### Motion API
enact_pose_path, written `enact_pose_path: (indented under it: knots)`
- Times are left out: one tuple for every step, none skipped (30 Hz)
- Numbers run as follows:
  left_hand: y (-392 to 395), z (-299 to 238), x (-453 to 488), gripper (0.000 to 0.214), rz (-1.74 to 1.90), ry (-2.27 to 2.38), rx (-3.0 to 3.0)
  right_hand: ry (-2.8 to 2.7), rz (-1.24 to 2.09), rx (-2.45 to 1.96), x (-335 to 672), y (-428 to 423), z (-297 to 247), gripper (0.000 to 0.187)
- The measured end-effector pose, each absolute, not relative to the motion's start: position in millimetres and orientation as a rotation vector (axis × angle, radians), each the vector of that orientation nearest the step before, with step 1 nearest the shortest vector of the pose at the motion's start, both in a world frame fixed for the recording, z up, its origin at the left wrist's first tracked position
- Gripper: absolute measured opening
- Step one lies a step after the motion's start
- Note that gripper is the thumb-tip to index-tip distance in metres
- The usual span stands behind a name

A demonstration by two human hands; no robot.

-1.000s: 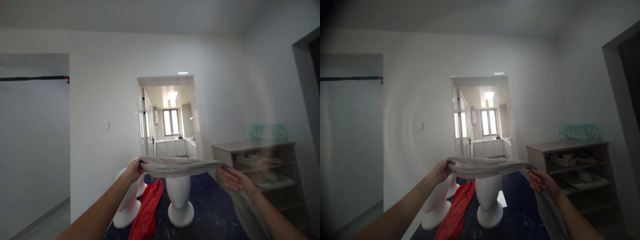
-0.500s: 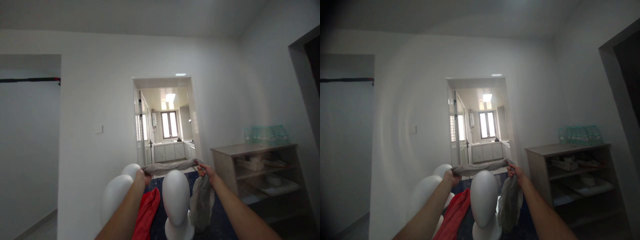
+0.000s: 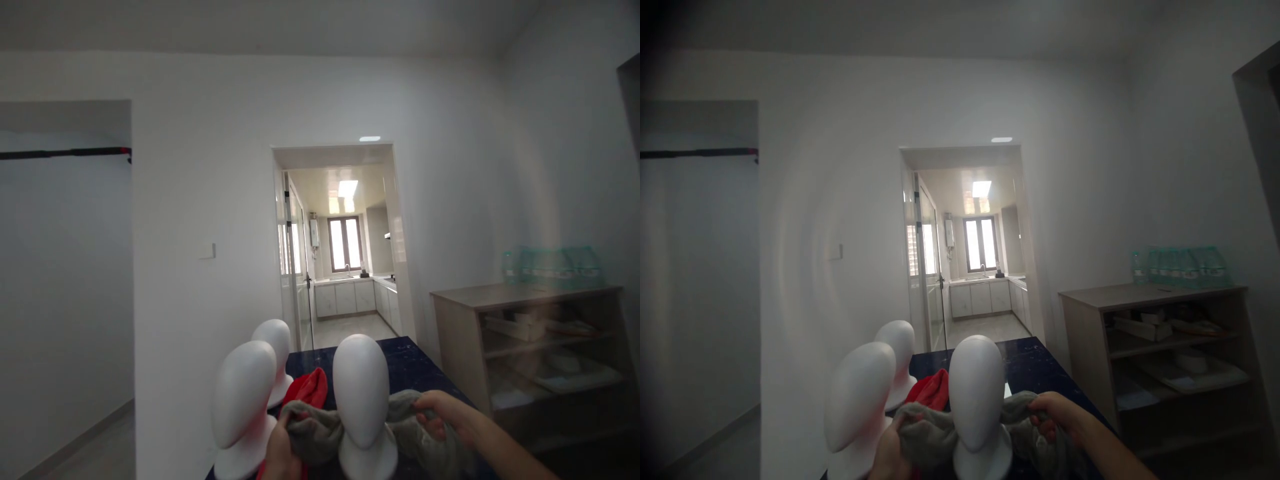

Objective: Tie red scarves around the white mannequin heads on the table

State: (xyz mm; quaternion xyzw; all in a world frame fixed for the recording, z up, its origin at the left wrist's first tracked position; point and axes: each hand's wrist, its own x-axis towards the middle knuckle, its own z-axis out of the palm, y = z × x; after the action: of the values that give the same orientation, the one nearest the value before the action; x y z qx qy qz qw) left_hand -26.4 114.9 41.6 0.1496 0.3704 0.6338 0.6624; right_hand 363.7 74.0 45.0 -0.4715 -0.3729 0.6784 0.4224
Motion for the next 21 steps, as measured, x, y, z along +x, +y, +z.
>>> enact_pose_path:
  knots:
    - [104.2,29.2,-23.5,0.007,1.389,0.839,0.314,-0.981,1.629,-1.194,359.4,64.9,35.9,0.007]
    - [93.9,17.8,-18.9,0.006,1.342,0.836,0.299,-1.021,1.563,-1.203,354.4,56.0,27.8,0.007]
    - [84.2,7.6,-12.9,0.006,1.299,0.834,0.297,-1.051,1.515,-1.219,348.7,47.5,21.2,0.009]
    - [75.3,-1.4,-5.5,0.007,1.262,0.834,0.314,-1.073,1.476,-1.236,342.2,39.8,16.3,0.010]
    - [67.3,-8.7,2.6,0.007,1.245,0.833,0.345,-1.092,1.443,-1.253,335.1,33.1,13.0,0.011]
    - [60.0,-14.3,11.0,0.008,1.252,0.825,0.384,-1.111,1.412,-1.277,327.3,27.3,11.0,0.012]
    - [53.6,-18.0,19.1,0.010,1.276,0.801,0.428,-1.139,1.377,-1.290,319.0,22.6,10.0,0.013]
    - [48.0,-19.7,26.2,0.013,1.297,0.762,0.465,-1.169,1.343,-1.297,310.4,18.8,9.5,0.015]
    - [42.9,-19.7,31.9,0.014,1.302,0.719,0.484,-1.200,1.316,-1.305,301.7,15.6,9.0,0.018]
    - [38.5,-18.2,35.8,0.015,1.288,0.681,0.479,-1.227,1.289,-1.318,293.4,13.0,8.2,0.021]
    - [34.6,-15.8,37.7,0.014,1.251,0.650,0.454,-1.250,1.266,-1.342,285.6,10.8,6.7,0.024]
    - [31.2,-13.0,37.9,0.013,1.202,0.635,0.414,-1.264,1.241,-1.368,278.7,8.8,4.6,0.027]
    - [28.4,-10.6,36.5,0.016,1.167,0.627,0.370,-1.268,1.216,-1.390,272.8,7.0,1.8,0.029]
    - [26.0,-9.1,34.3,0.021,1.157,0.622,0.334,-1.263,1.195,-1.407,268.2,5.2,-1.3,0.030]
    - [24.1,-8.9,31.9,0.024,1.174,0.620,0.307,-1.255,1.181,-1.414,264.8,3.6,-4.5,0.032]
    - [22.7,-10.1,30.2,0.026,1.209,0.622,0.294,-1.244,1.177,-1.415,262.3,2.0,-7.7,0.033]
    - [21.9,-12.6,29.9,0.028,1.245,0.629,0.299,-1.239,1.181,-1.412,260.4,0.5,-10.5,0.034]
    - [21.6,-15.9,31.4,0.031,1.266,0.642,0.324,-1.236,1.188,-1.402,258.9,-0.9,-12.7,0.035]
    - [21.7,-19.7,35.1,0.035,1.269,0.656,0.375,-1.235,1.198,-1.390,257.2,-2.2,-14.5,0.035]
    - [22.1,-23.3,40.7,0.037,1.253,0.669,0.450,-1.232,1.207,-1.378,255.1,-3.2,-15.8,0.034]
    - [22.7,-26.1,47.8,0.037,1.228,0.677,0.544,-1.226,1.213,-1.366,252.4,-4.0,-16.7,0.033]
